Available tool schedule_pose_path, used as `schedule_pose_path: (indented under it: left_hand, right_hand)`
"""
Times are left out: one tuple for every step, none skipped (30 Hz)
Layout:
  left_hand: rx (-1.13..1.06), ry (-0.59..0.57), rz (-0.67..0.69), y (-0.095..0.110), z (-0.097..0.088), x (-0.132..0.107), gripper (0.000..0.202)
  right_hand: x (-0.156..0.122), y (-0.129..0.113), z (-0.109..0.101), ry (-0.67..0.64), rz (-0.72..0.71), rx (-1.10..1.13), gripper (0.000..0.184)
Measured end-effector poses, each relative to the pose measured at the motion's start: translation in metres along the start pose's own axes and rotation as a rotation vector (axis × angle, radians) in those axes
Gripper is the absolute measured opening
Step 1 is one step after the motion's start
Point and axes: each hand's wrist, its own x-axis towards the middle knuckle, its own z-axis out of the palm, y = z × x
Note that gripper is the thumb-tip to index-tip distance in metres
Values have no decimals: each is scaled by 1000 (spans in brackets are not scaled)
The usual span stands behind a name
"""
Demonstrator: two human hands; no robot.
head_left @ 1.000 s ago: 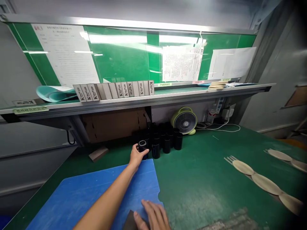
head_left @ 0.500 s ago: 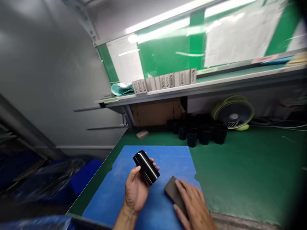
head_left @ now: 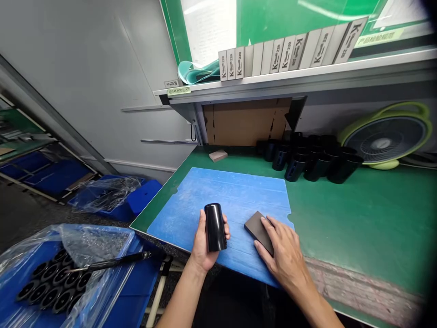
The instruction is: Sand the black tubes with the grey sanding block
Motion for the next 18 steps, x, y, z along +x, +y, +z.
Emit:
schedule_pose_path:
  left_hand:
    - [16,-3,-2,-1,0,0,55]
    - [34,-4,5,-2,0,-1,56]
    - [53,-4,22,-3,0,-1,57]
    - [77,-5,50,-4,0,-3,58]
    - [107,-9,84,-5,0,-4,60]
    - [139,-19,116,-6,1,-6,62]
    - [171,-33,143,-7,1,-7,65]
    - [196,-49,161,-8,1,-9,68]
    - [215,-65,170,-8,1,-10,70]
    - [225,-77,172,-9,1,-11,72]
    - [231,-86,173,-9,1,-12,73]
    - [232,-90,174,-10,1,-12,73]
    - [232,-87,172,-10,2,-13,72]
    - [233,-78,170,-10,3,-13,69]
    - [241,-62,165,-9,4,-13,66]
    - [262,-43,153,-7,6,-14,64]
    - [298,-22,136,-3,7,-16,62]
    - [346,-1,114,1,9,-17,61]
  right_hand:
    - [0,0,0,-3,0,3,57]
    - [0,1,0,-5,1,7,57]
    - [0,1,0,-6,2,10,56]
    - [0,1,0,-6,3,11,56]
    - [0,1,0,-7,4,11,57]
    - [0,1,0,-9,4,10,57]
    - [-1,0,0,-12,3,7,57]
    - [-1,0,-1,-16,3,4,57]
    - [-1,-1,0,-20,3,1,57]
    - [-1,-2,0,-25,2,-3,56]
    - [0,-2,0,-27,3,-8,56]
    - [1,-2,0,-24,9,-14,56]
    - [2,-2,-1,-15,21,-20,55]
    - [3,1,-2,-2,39,-27,55]
    - [5,4,-4,14,65,-36,55]
    - [6,10,-7,29,96,-48,55]
    - [7,18,-11,44,133,-61,55]
    - [7,27,-15,58,173,-76,56]
